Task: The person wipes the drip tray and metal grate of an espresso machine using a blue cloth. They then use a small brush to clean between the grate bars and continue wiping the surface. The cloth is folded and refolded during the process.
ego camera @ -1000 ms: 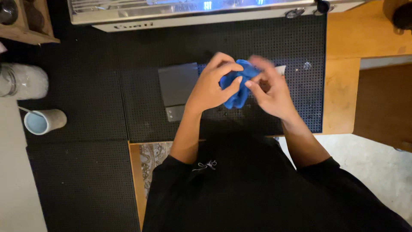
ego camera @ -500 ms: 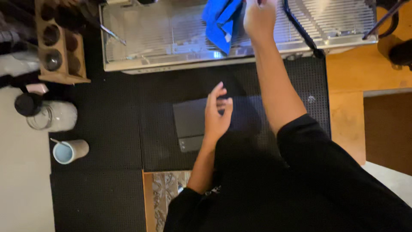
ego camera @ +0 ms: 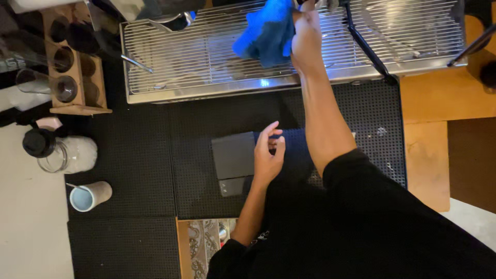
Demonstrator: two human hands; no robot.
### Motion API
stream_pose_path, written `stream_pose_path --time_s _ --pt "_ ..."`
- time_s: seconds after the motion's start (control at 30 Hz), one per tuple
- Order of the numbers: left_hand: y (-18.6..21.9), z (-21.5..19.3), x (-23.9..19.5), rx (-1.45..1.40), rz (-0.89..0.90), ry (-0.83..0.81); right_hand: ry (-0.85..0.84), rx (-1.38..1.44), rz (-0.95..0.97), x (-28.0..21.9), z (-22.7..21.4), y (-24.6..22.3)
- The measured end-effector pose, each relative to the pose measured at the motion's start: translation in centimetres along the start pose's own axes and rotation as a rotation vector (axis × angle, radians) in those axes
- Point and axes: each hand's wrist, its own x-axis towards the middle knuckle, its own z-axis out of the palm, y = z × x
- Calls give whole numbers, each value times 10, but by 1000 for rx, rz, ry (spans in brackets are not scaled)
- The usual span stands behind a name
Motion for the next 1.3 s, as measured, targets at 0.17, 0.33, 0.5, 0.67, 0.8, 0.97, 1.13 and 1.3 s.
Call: stream_pose_path --time_s 0.17,0.33,0.5,0.67,0.8,0.97,1.13,1.3 --pt "-6 4 7 20 0 -42 -42 -110 -17 -11 5 -14" --pt "-13 13 8 10 -57 -89 -5 -739 -215 -25 14 -38" --pt "-12 21 7 66 32 -98 -132 -268 -101 -32 33 -63" --pt "-22 31 10 139 43 -33 -55 -143 -76 -33 35 -58" --pt "-27 41 6 242 115 24 -100 -122 -17 -33 20 -68" --pt "-27 35 -1 216 165 61 30 -85 7 -35 10 -82" --pt "-31 32 -3 177 168 85 156 -343 -11 -26 -11 -90" --pt "-32 36 -3 225 179 89 86 -301 54 -15 -40 -96"
